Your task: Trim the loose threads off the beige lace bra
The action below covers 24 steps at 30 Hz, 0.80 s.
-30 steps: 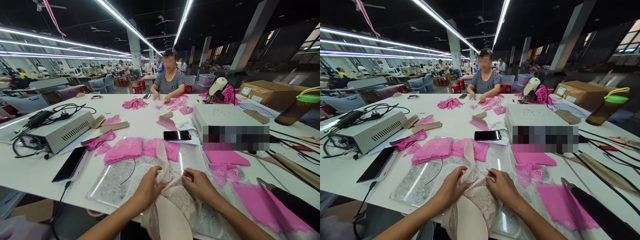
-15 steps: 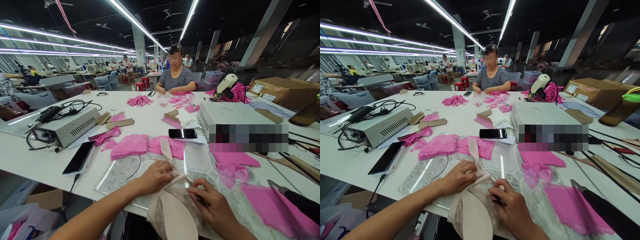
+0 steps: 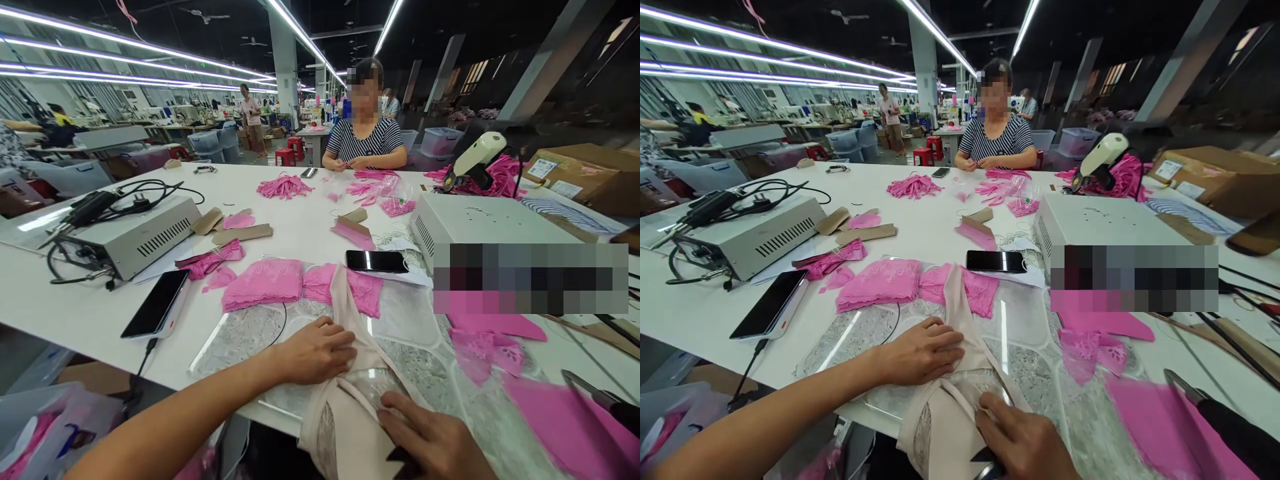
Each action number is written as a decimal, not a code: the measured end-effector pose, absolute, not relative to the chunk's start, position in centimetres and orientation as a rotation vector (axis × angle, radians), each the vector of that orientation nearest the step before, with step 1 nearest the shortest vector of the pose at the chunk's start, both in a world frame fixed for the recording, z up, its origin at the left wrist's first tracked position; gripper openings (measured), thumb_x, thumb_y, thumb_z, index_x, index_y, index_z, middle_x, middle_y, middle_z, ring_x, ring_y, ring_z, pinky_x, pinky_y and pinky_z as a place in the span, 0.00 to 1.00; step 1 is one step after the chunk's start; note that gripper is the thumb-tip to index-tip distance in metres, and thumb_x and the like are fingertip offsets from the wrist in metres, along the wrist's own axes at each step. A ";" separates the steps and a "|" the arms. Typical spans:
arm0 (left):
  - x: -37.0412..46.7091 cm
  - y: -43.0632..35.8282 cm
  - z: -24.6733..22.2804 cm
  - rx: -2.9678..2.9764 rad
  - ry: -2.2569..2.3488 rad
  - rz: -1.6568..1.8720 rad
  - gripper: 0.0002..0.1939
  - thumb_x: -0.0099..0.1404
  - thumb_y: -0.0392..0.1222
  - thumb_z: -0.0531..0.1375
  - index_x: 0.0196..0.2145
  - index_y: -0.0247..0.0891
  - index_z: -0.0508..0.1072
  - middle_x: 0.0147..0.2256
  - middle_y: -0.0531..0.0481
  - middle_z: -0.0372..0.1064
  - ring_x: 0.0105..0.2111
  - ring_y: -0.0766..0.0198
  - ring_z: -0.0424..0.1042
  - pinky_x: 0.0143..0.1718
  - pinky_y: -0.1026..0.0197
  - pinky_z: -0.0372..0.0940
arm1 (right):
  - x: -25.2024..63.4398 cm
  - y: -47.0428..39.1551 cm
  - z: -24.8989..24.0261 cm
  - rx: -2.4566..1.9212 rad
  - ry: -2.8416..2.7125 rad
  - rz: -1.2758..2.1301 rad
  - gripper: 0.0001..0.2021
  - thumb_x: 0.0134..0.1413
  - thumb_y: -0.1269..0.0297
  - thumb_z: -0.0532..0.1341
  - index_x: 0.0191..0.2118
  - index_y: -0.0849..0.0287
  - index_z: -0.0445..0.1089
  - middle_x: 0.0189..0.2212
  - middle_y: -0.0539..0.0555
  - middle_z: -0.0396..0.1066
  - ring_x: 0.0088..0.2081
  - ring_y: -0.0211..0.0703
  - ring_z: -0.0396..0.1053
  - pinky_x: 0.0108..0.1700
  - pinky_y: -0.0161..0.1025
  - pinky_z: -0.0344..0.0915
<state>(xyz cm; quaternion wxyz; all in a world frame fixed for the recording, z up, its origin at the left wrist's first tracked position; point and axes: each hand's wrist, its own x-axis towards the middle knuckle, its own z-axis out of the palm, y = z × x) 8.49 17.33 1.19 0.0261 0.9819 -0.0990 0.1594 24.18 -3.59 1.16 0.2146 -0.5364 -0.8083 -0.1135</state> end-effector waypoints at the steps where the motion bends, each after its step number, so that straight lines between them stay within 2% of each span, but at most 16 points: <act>1: 8.6 17.3 1.4 3.049 -0.320 0.478 0.12 0.69 0.42 0.51 0.44 0.33 0.69 0.45 0.45 0.68 0.39 0.60 0.66 0.42 0.55 0.57 | 23.9 -3.9 1.1 -1.463 -2.264 -0.269 0.16 0.52 0.77 0.49 0.44 0.63 0.67 0.38 0.63 0.75 0.32 0.40 0.76 0.28 0.30 0.69; 4: 8.8 17.3 1.9 3.084 -0.382 0.430 0.14 0.67 0.45 0.55 0.43 0.31 0.69 0.46 0.44 0.66 0.39 0.59 0.65 0.43 0.53 0.56 | 23.3 -3.6 1.1 -1.457 -2.198 -0.102 0.12 0.57 0.76 0.48 0.40 0.62 0.68 0.35 0.59 0.75 0.32 0.38 0.75 0.27 0.28 0.68; 6: 8.8 17.4 2.1 3.095 -0.421 0.403 0.15 0.66 0.45 0.56 0.42 0.30 0.68 0.46 0.43 0.66 0.40 0.59 0.64 0.45 0.53 0.56 | 23.2 -3.0 1.2 -1.494 -2.089 -0.053 0.11 0.57 0.76 0.50 0.37 0.60 0.68 0.33 0.57 0.74 0.29 0.36 0.74 0.25 0.27 0.67; 11: 8.7 17.8 2.2 3.081 -0.445 0.349 0.17 0.65 0.46 0.57 0.45 0.30 0.67 0.45 0.43 0.66 0.40 0.58 0.64 0.48 0.51 0.55 | 23.2 -2.6 0.7 -1.663 -2.023 -0.115 0.19 0.51 0.77 0.49 0.48 0.62 0.66 0.44 0.63 0.73 0.31 0.39 0.76 0.27 0.29 0.71; 15: 8.6 18.0 1.9 3.042 -0.447 0.367 0.18 0.66 0.47 0.57 0.47 0.30 0.65 0.46 0.42 0.66 0.43 0.57 0.64 0.52 0.50 0.52 | 23.3 -3.6 1.0 -1.530 -2.122 0.110 0.14 0.56 0.77 0.51 0.45 0.60 0.67 0.38 0.58 0.74 0.36 0.37 0.75 0.33 0.27 0.71; 18: 8.7 18.0 1.8 3.017 -0.431 0.367 0.18 0.66 0.47 0.57 0.47 0.31 0.65 0.45 0.43 0.67 0.43 0.57 0.64 0.54 0.49 0.51 | 24.1 -2.9 2.0 -1.728 -1.870 0.195 0.09 0.59 0.72 0.52 0.40 0.56 0.67 0.37 0.55 0.72 0.37 0.38 0.73 0.35 0.30 0.70; 20: 8.7 18.0 1.8 3.007 -0.422 0.367 0.18 0.66 0.46 0.57 0.47 0.31 0.65 0.44 0.43 0.68 0.42 0.56 0.65 0.54 0.48 0.51 | 24.8 -1.6 2.4 -1.928 -1.650 0.144 0.05 0.59 0.65 0.54 0.38 0.55 0.67 0.35 0.55 0.71 0.34 0.40 0.73 0.33 0.33 0.70; 22: 8.8 18.0 1.8 2.999 -0.420 0.372 0.18 0.65 0.46 0.58 0.47 0.31 0.65 0.44 0.43 0.68 0.42 0.56 0.66 0.55 0.47 0.51 | 25.4 -0.2 2.5 -2.084 -1.535 0.173 0.06 0.57 0.60 0.57 0.36 0.55 0.68 0.33 0.53 0.70 0.30 0.41 0.71 0.30 0.36 0.68; 24: 8.8 18.1 1.7 2.993 -0.423 0.380 0.18 0.65 0.46 0.58 0.47 0.31 0.66 0.43 0.43 0.68 0.42 0.56 0.66 0.55 0.46 0.52 | 25.7 1.0 2.3 -2.145 -1.505 0.270 0.07 0.56 0.60 0.56 0.32 0.55 0.67 0.30 0.52 0.68 0.28 0.41 0.68 0.29 0.37 0.66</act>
